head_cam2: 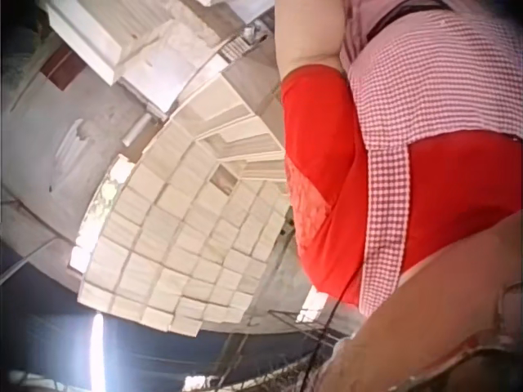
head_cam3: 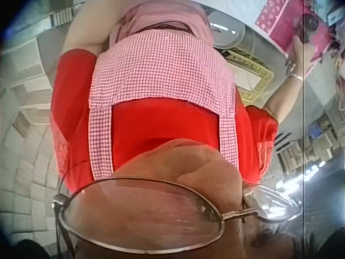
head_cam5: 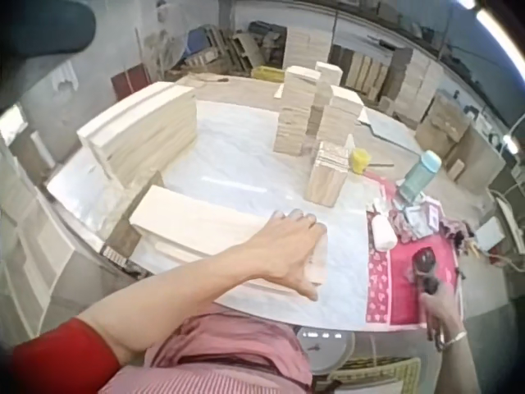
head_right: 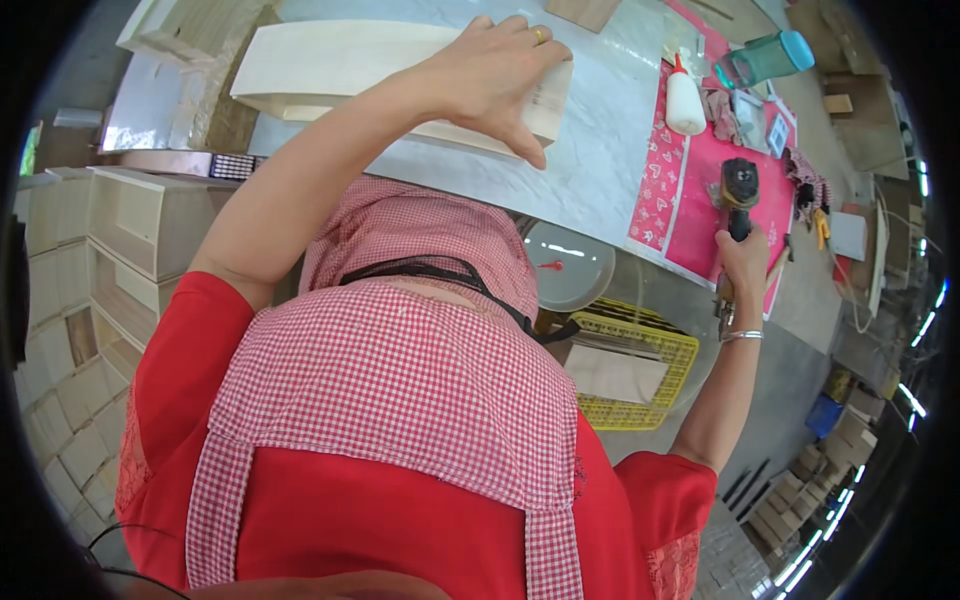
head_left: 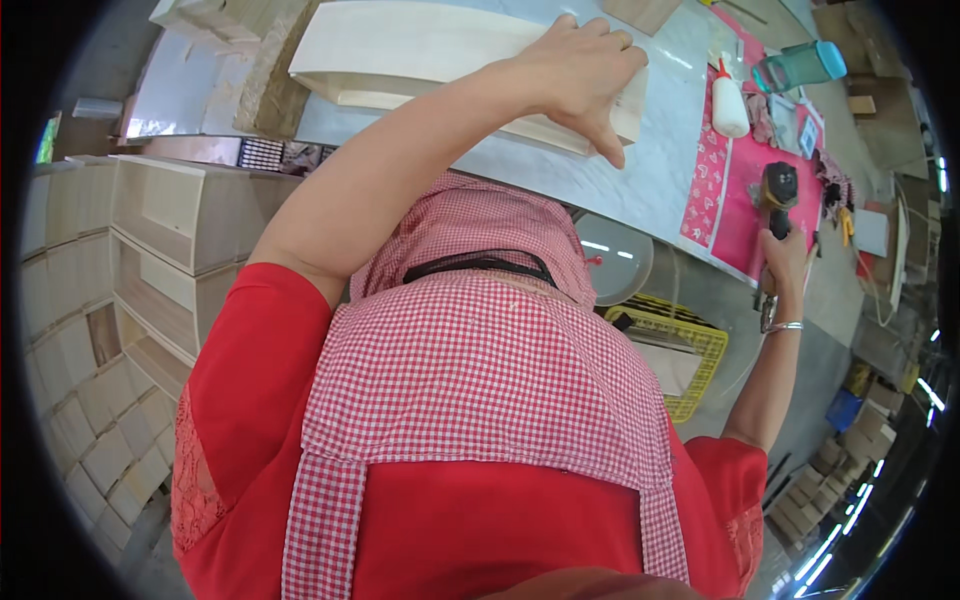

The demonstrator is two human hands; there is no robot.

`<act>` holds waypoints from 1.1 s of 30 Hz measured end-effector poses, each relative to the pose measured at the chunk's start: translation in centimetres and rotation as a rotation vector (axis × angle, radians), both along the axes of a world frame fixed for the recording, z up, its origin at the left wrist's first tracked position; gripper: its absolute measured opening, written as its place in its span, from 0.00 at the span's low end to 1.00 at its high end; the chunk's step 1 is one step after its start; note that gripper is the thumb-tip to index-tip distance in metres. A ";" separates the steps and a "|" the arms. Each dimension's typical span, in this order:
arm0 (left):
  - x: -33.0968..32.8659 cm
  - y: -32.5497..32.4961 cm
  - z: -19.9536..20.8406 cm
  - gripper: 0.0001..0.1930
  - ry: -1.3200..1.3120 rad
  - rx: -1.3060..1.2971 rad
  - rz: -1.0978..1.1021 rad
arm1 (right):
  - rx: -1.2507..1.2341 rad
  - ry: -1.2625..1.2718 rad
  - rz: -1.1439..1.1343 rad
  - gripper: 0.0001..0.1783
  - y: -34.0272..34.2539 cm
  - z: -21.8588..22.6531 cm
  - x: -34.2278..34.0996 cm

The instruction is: Assembling wooden boxes by applying wood glue and securing panels with a pneumatic nail gun.

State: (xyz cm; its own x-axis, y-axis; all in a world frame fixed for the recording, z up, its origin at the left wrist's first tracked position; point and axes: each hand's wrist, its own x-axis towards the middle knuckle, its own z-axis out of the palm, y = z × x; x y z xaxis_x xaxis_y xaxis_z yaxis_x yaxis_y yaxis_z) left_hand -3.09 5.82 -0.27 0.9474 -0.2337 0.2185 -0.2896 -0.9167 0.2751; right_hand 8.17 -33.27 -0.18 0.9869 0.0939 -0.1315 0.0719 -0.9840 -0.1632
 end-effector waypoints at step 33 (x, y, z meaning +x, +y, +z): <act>-1.4 0.4 3.8 0.38 0.154 -0.120 -0.010 | 0.323 0.229 0.537 0.23 13.2 12.3 -7.6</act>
State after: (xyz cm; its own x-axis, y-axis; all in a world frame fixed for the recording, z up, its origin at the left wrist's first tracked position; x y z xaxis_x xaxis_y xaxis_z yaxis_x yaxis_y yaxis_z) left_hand -4.45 6.19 3.49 0.9695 -0.2244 0.0984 -0.2449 -0.8721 0.4236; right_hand 0.58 -20.03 12.13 0.7428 0.6343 -0.2146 0.4666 -0.7201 -0.5135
